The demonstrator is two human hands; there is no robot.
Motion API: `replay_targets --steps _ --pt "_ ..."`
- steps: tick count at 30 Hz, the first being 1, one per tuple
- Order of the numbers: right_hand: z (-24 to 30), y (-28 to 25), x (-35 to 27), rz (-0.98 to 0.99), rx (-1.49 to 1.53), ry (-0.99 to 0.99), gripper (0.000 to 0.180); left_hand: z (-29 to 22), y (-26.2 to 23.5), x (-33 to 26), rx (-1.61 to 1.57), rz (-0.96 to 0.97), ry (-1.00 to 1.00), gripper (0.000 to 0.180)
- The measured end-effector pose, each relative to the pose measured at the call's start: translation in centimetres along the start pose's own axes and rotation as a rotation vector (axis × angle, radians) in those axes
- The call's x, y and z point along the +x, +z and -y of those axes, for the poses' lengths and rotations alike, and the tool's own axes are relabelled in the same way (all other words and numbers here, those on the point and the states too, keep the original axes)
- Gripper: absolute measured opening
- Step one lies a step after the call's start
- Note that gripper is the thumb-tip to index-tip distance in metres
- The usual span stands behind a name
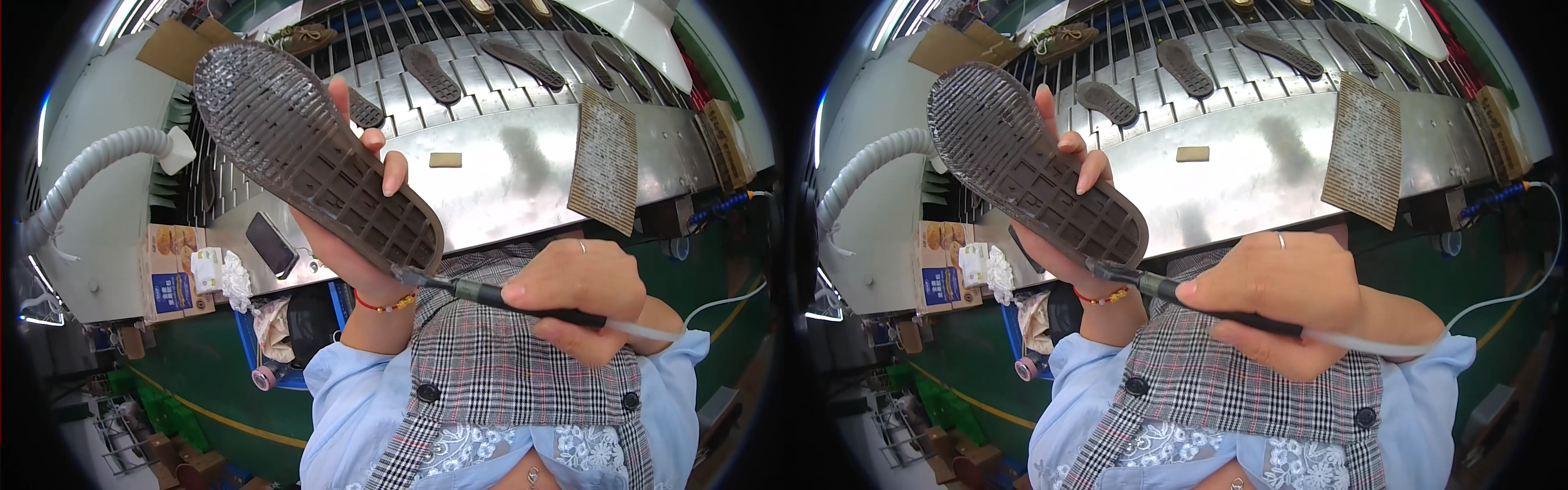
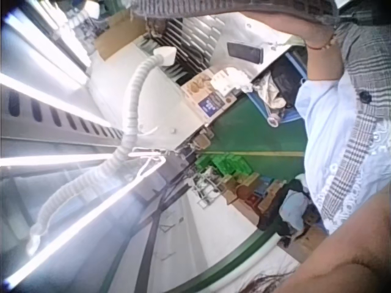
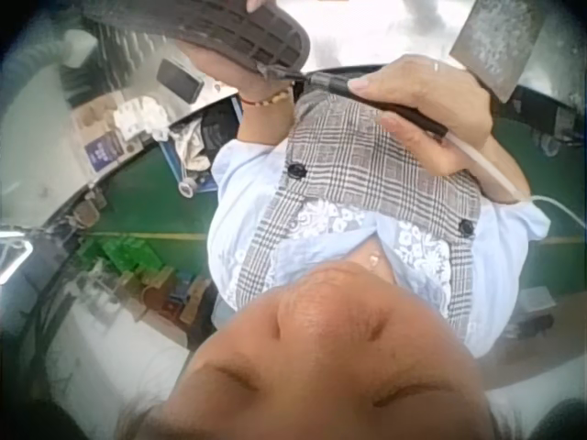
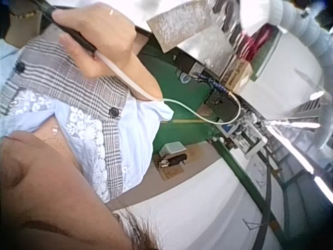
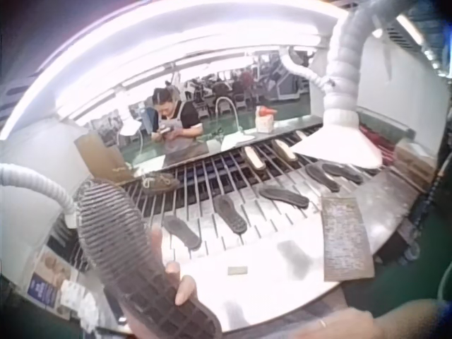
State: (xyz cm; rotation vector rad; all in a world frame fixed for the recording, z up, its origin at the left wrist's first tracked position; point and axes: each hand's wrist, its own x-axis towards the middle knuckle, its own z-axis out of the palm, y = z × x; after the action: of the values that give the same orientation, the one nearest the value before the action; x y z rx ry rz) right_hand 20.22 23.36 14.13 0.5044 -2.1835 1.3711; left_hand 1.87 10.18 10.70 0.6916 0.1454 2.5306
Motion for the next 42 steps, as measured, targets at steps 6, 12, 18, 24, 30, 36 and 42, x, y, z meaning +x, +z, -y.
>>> replay_targets --steps 6,12,18,24,30,36,42 --pt "0.1 -0.3 0.5 0.037 -0.032 0.005 0.029 -0.4 0.3 -0.3 -0.063 -0.152 -0.043 0.045" --pt "0.2 -1.0 1.2 0.106 -0.084 -0.065 0.028 -0.3 0.1 -0.4 -0.198 -0.191 -0.191 0.045" --pt "0.9 -1.9 1.3 0.158 -0.127 -0.025 0.020 0.2 0.8 -0.8 -0.292 -0.294 -0.351 0.050" --pt "1.1 -3.5 2.0 0.234 -0.149 -0.081 0.018 0.6 1.0 -1.3 -0.349 -0.318 -0.525 0.055" --pt "1.7 -4.7 2.3 0.277 -0.143 -0.042 0.014 0.8 1.5 -1.5 -0.381 -0.323 -0.688 0.063" --pt "1.3 -5.8 2.3 0.339 -0.138 -0.080 0.014 1.1 2.5 -1.8 -0.309 -0.368 -0.778 0.072" --pt "1.4 -6.8 2.6 0.376 -0.098 -0.060 0.018 0.8 1.7 -2.4 -0.398 -0.324 -0.836 0.069"
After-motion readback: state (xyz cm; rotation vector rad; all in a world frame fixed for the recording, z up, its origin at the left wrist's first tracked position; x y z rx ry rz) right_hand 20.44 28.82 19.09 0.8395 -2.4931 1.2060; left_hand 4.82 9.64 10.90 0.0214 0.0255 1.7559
